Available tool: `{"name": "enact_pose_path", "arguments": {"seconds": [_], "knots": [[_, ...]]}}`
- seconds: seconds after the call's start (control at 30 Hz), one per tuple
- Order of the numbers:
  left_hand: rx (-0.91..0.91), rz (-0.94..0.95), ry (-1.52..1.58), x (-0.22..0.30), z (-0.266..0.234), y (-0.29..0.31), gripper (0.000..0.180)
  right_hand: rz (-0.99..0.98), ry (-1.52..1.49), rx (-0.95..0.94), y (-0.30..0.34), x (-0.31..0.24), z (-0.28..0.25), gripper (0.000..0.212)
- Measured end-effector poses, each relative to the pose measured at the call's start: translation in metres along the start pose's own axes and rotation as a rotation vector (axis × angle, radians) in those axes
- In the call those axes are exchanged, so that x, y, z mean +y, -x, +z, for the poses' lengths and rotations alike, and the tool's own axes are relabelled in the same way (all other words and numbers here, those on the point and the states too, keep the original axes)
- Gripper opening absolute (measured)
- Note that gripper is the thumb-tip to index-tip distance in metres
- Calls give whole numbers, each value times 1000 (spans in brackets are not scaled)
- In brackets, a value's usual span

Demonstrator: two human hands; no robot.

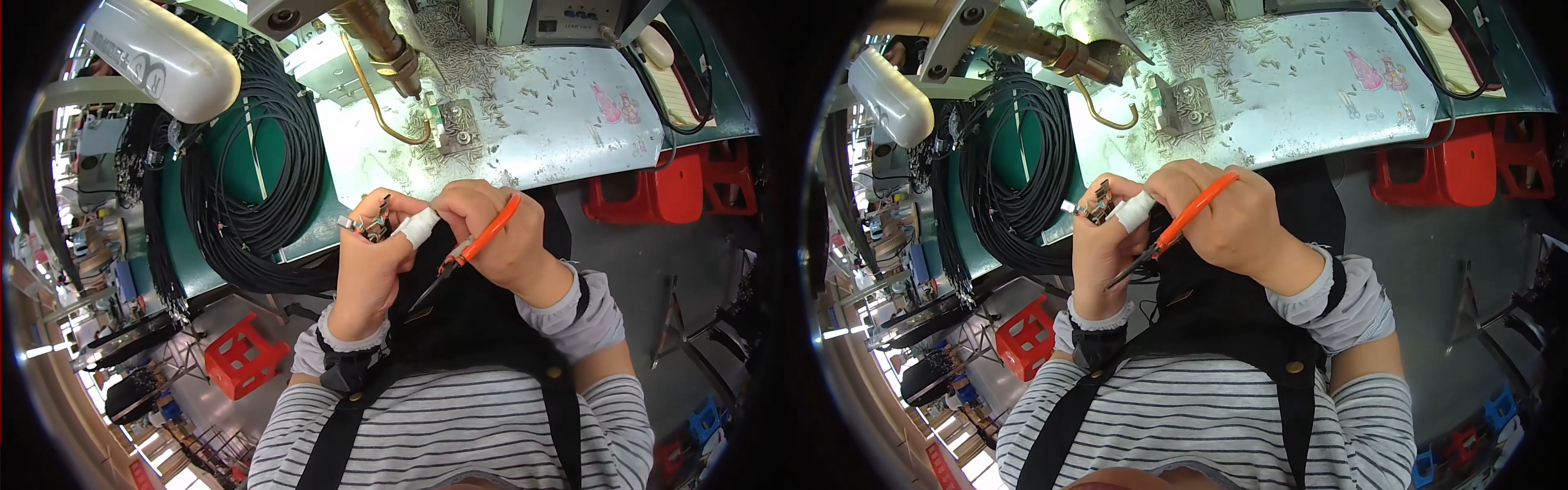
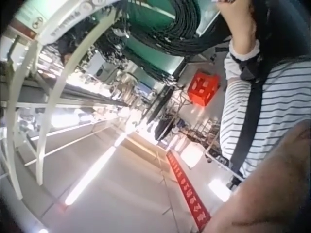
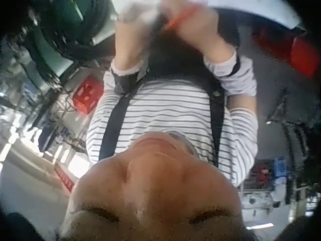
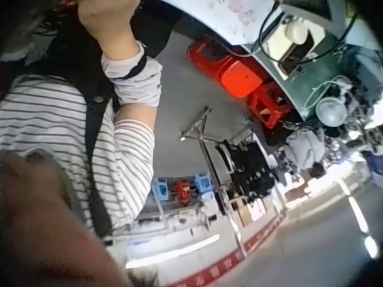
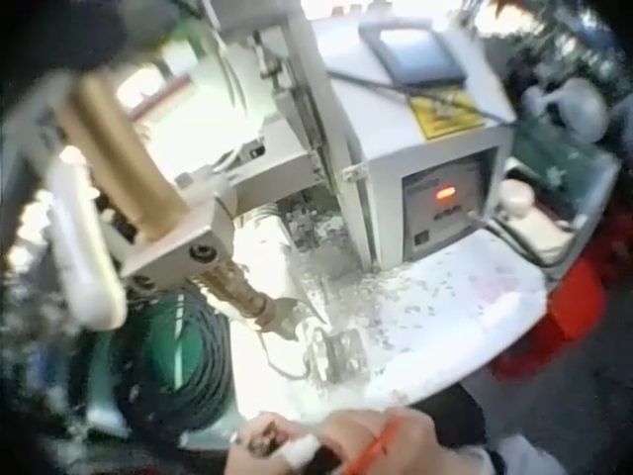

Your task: The person picks up a bundle of cables and uses shears to trim the ends of the wires. They then position each wire under a machine to be processed before pulling it out and moving it aside.

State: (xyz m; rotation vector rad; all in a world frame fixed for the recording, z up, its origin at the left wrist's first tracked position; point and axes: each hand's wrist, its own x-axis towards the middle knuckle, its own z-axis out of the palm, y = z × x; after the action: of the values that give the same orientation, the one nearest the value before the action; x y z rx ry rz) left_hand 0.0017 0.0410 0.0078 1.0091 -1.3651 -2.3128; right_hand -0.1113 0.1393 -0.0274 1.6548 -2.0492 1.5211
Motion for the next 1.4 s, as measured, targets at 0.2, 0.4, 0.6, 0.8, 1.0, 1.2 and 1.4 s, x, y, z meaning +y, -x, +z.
{"name": "enact_pose_path", "arguments": {"seconds": [0.2, 0.4, 0.6, 0.8, 1.0, 1.2, 1.4], "knots": [[53, 455, -341, -16, 6, 5, 19, 112, -104, 26, 2, -4, 2, 23], [68, 480, -412, -13, 8, 8, 21, 149, -135, 28, 3, -9, -1, 19], [123, 360, -305, -11, 13, 10, 21, 372, -482, 19, 4, -9, -3, 14], [105, 313, -250, -8, 2, 11, 20, 645, -391, -339, -4, -12, -32, 17], [127, 312, -236, -7, 8, 12, 17, 522, -16, -451, 5, -16, -23, 30], [52, 170, -186, 8, 3, -11, 14, 664, -285, -365, 19, -3, -13, 25], [-30, 55, 80, 23, 2, -60, 10, 898, -602, -142, -14, 1, -20, 19]]}}
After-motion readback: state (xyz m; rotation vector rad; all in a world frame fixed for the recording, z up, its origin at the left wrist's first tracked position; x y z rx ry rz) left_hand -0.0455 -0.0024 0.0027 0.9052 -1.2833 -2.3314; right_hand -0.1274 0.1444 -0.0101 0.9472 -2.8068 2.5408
